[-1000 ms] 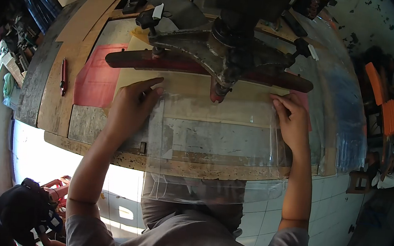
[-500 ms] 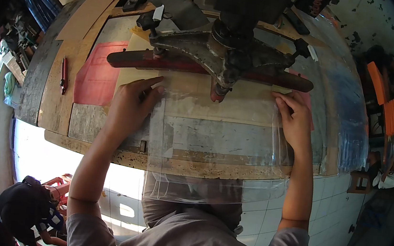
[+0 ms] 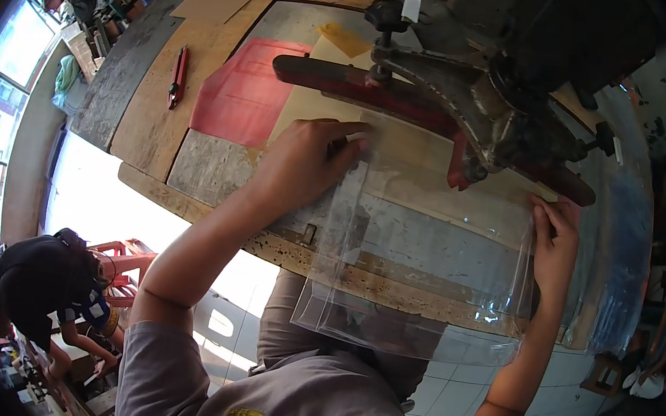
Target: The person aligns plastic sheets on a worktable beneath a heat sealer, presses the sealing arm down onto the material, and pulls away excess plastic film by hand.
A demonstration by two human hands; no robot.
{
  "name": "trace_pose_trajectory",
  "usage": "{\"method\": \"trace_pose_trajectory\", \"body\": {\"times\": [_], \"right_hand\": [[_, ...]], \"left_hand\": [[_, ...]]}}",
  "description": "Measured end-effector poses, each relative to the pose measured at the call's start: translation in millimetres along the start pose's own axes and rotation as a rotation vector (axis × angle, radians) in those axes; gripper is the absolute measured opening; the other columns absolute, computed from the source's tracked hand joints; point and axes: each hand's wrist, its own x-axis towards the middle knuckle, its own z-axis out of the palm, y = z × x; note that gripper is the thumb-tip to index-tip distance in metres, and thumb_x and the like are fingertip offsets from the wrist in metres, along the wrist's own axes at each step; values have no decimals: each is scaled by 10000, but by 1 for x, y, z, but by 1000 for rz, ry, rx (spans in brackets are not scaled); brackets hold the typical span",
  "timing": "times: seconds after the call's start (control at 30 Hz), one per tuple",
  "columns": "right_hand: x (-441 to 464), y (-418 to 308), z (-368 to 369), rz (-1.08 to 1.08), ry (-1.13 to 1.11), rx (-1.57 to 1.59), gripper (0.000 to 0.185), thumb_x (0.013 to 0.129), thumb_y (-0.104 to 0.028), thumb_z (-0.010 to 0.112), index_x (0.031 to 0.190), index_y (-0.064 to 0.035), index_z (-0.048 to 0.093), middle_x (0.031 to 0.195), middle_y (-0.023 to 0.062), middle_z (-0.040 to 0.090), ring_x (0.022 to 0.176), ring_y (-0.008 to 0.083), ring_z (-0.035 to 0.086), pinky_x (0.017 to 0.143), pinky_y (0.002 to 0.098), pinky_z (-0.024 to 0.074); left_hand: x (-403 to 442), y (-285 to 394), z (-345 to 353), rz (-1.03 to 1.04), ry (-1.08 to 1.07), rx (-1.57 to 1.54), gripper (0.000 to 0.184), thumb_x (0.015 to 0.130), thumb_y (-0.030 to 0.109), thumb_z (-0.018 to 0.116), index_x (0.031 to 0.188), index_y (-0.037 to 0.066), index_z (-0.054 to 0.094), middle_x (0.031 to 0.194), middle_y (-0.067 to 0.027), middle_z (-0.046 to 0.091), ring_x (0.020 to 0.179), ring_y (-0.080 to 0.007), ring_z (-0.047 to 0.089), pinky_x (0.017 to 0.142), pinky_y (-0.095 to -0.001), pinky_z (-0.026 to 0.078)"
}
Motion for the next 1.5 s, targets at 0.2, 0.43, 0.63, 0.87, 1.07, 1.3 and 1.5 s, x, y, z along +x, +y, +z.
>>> {"method": "trace_pose_trajectory", "body": {"times": [0.2,0.43,0.63,0.87,1.07,1.3,1.5], "right_hand": [[0,0,0,-2,-5,-18,226,1051,-154,652,1215,-55,770,964,85,641,904,193,642,852,310,489],[-1,1,1,-22,18,13,226,1047,-152,655,1214,-51,767,1000,93,658,923,204,650,869,315,494],[-2,-2,2,-2,21,29,223,1047,-149,650,1203,-43,768,1093,109,691,1082,257,631,953,355,486],[-4,2,4,8,34,37,220,1045,-157,655,1193,-48,775,1051,104,707,1093,260,631,953,362,488],[-5,2,4,3,37,11,224,1031,-160,673,1196,-48,776,997,111,668,877,222,643,821,334,491],[-4,11,8,2,37,57,227,1033,-168,672,1198,-54,778,994,115,668,891,226,651,829,329,491],[-5,9,7,-40,50,22,226,1032,-166,671,1188,-41,776,1041,138,683,934,263,676,849,343,505]], "left_hand": [[0,-4,2,29,22,30,295,987,213,716,1223,37,742,927,-158,744,731,-230,675,716,-372,544],[1,-2,1,35,24,22,311,992,254,705,1228,56,747,902,-166,743,722,-270,684,716,-383,547],[0,-3,2,40,43,30,305,989,264,707,1216,64,755,908,-171,749,767,-297,719,734,-402,556],[0,-6,3,68,55,28,311,968,249,709,1216,69,759,934,-188,752,810,-322,729,756,-424,560],[0,-12,6,84,64,44,305,955,232,712,1198,56,763,957,-202,754,846,-347,737,779,-438,569],[0,-12,8,103,96,8,268,930,198,701,1139,47,775,911,-213,747,834,-389,727,774,-478,571],[0,-13,8,129,95,42,293,960,225,707,1195,59,766,938,-195,752,815,-341,732,757,-444,563]]}}
